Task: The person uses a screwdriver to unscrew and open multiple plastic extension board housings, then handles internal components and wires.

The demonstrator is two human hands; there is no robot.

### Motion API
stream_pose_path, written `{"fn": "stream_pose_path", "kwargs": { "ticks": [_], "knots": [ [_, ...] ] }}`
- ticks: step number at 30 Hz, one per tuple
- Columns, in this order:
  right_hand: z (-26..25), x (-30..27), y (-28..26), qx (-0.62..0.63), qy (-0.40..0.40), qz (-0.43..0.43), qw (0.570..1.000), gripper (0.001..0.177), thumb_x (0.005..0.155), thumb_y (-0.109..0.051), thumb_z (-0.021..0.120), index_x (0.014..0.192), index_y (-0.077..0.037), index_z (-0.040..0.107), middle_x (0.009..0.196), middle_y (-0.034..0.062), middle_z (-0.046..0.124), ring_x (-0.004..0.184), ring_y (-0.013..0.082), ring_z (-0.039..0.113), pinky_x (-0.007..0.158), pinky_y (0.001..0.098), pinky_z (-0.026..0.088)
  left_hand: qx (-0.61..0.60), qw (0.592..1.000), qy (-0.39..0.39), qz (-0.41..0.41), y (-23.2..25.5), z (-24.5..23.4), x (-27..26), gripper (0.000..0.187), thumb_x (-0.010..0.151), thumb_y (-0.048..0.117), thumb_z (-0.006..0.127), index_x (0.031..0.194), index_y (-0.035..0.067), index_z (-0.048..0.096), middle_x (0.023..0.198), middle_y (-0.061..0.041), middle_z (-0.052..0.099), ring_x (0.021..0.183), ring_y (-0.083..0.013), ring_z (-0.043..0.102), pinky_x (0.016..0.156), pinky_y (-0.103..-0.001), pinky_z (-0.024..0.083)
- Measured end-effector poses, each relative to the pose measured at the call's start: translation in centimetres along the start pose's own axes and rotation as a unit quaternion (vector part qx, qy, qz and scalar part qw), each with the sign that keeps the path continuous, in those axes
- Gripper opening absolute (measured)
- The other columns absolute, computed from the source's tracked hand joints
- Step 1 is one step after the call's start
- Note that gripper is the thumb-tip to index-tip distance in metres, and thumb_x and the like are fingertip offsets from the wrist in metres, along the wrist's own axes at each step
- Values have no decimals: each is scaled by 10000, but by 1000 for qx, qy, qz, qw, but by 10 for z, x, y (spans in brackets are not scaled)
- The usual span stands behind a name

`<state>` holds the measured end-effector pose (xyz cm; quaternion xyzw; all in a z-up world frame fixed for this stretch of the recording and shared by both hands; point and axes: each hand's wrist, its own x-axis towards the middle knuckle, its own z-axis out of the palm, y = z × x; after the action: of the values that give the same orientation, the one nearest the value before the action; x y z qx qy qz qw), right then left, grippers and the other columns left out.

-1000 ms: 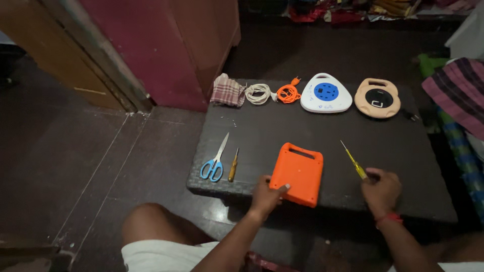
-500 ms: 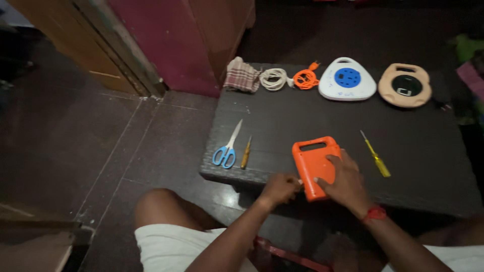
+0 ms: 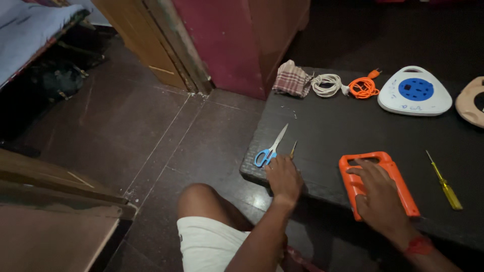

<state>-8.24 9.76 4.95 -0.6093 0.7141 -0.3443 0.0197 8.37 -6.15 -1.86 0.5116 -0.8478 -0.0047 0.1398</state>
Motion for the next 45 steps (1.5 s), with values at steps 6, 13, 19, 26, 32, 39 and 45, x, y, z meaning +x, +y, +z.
{"fn": "stream_pose_path", "kwargs": {
  "ticks": [6, 13, 19, 26, 32, 39, 45],
  "knots": [
    [7, 1, -9, 38, -30, 48, 998, 413, 808, -15, 626, 1215, -82, 647, 1079, 106, 675, 1065, 338, 626, 939, 458, 505, -115, 992, -51, -9, 1, 30, 2, 173, 879, 222, 711, 929, 56, 711, 913, -162, 704, 908, -355, 672, 829, -481, 515],
    [-5, 1, -15, 6, -44, 14, 999, 496, 815, -82, 719, 1304, -96, 641, 995, 112, 658, 952, 322, 636, 821, 434, 522, -468, 870, -149, 52, 45, -16, -10, 197, 855, 237, 713, 897, 46, 735, 789, -127, 739, 721, -260, 738, 694, -385, 571],
    [-21, 0, 0, -50, 3, -10, 999, 297, 778, -106, 732, 1072, -81, 705, 990, 90, 708, 901, 312, 695, 790, 417, 553, -607, 747, -268, -20, 61, -38, -28, 275, 964, 309, 703, 1040, 45, 703, 839, -41, 705, 728, -117, 619, 647, -297, 516],
    [-13, -8, 47, 232, 55, 345, 908, 214, 1037, -183, 608, 1135, -49, 743, 828, 91, 692, 724, 191, 696, 662, 340, 593, -587, 741, -289, -148, 44, 8, -22, 552, 935, 316, 694, 1407, 65, 556, 1232, -62, 688, 1054, -134, 672, 791, -267, 573],
    [1, -18, 94, 486, 161, 360, 780, 306, 1054, -154, 565, 1192, 92, 683, 935, 95, 687, 817, 150, 661, 774, 284, 598, -634, 709, -278, -131, 63, 43, -19, 722, 864, 185, 764, 1502, 48, 455, 1219, -46, 654, 966, -137, 658, 757, -284, 574],
    [-13, -5, 90, 481, 142, 381, 777, 371, 1002, -143, 636, 1304, 72, 608, 949, 105, 691, 812, 153, 673, 733, 297, 586, -624, 724, -285, -70, 84, 34, -10, 762, 745, 105, 847, 1448, 23, 565, 1016, -19, 684, 792, -95, 617, 768, -262, 571],
    [-4, -1, 81, 504, 133, 321, 791, 365, 1005, -108, 640, 1325, 49, 559, 994, 121, 690, 827, 167, 694, 728, 288, 590, -667, 678, -301, -75, 93, 54, -7, 707, 699, 12, 868, 1335, -3, 560, 1190, -64, 637, 1099, -150, 616, 939, -322, 587]
  ]
}}
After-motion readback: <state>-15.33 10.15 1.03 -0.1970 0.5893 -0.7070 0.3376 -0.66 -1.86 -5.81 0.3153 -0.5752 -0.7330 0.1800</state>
